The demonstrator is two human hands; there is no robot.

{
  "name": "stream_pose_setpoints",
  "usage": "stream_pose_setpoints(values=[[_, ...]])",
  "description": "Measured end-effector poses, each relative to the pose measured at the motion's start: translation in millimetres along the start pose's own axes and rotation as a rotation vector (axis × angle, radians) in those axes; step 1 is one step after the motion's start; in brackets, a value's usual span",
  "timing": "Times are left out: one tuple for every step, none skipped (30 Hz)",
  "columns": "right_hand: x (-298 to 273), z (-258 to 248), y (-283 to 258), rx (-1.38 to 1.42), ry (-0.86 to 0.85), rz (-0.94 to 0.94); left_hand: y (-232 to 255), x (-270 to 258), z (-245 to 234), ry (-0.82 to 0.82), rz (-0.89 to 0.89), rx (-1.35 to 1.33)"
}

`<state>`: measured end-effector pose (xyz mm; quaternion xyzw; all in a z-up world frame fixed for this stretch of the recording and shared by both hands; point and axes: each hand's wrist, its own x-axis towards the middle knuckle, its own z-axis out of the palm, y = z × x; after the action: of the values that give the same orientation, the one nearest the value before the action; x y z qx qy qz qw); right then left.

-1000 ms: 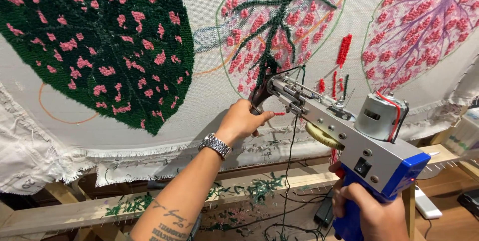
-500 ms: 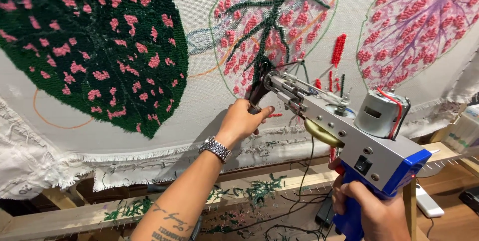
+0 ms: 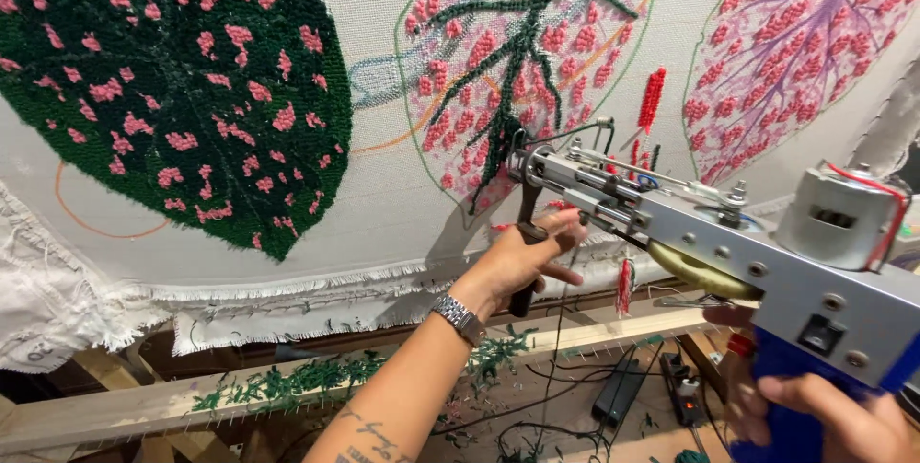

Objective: Using a tufting gun to create a leaf pattern on a rug canvas mounted on a vertical frame.

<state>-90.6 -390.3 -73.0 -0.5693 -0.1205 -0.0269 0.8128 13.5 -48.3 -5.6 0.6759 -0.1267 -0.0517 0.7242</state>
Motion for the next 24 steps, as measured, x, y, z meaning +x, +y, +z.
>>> stream_pose_setpoints(values=[[-1,-13,-2,-0.002,0.001,0.0,1,0,5,-0.001,0.0,-0.002],[-5,-26,-3,-0.013,-0.035,0.014,2,-2,11,-0.11,0.012,-0.097],[-9,-40,-5,-0.024,-0.07,0.028,4,-3,18,-0.218,0.021,-0.192],[-9,-48,-6,-0.023,-0.069,0.024,5,-4,21,-0.221,0.022,-0.19],[-8,-56,-8,-0.02,-0.127,0.018,8,-5,24,-0.286,0.051,-0.163],[-8,-63,-9,-0.016,-0.185,0.014,10,-6,26,-0.35,0.077,-0.138],[-9,-66,-10,-0.016,-0.184,0.013,13,-8,28,-0.351,0.077,-0.137],[-11,-70,-9,0.006,-0.185,0.024,16,-9,30,-0.349,0.038,-0.123],[-12,-73,-8,0.027,-0.187,0.034,18,-11,32,-0.346,-0.001,-0.11],[-13,-76,-7,0.029,-0.187,0.033,23,-14,35,-0.346,-0.002,-0.108],[-14,-78,-5,0.06,-0.178,0.05,27,-18,37,-0.328,-0.005,-0.08],[-14,-80,-3,0.092,-0.17,0.066,31,-21,39,-0.31,-0.008,-0.051],[-12,-85,-4,0.095,-0.171,0.065,28,-19,39,-0.309,-0.008,-0.047],[-9,-90,-7,0.077,-0.205,0.089,25,-17,39,-0.342,0.037,-0.079],[-7,-94,-9,0.06,-0.238,0.113,21,-15,39,-0.376,0.08,-0.111],[-4,-99,-10,0.06,-0.239,0.111,24,-18,41,-0.376,0.081,-0.109],[-2,-104,-10,0.028,-0.271,0.133,26,-21,43,-0.337,0.059,-0.055],[1,-109,-11,-0.005,-0.303,0.156,28,-24,44,-0.299,0.036,-0.003],[-1,-110,-6,-0.006,-0.302,0.155,29,-25,44,-0.3,0.037,-0.002],[-2,-111,-1,0.027,-0.286,0.14,28,-26,43,-0.308,0.042,-0.003],[-4,-113,4,0.06,-0.27,0.124,28,-27,43,-0.317,0.047,-0.003],[-5,-110,6,0.058,-0.271,0.125,26,-27,41,-0.316,0.047,-0.006],[-6,-107,8,0.081,-0.235,0.111,24,-27,40,-0.319,0.032,-0.02],[-7,-105,9,0.104,-0.2,0.096,23,-27,39,-0.323,0.016,-0.033]])
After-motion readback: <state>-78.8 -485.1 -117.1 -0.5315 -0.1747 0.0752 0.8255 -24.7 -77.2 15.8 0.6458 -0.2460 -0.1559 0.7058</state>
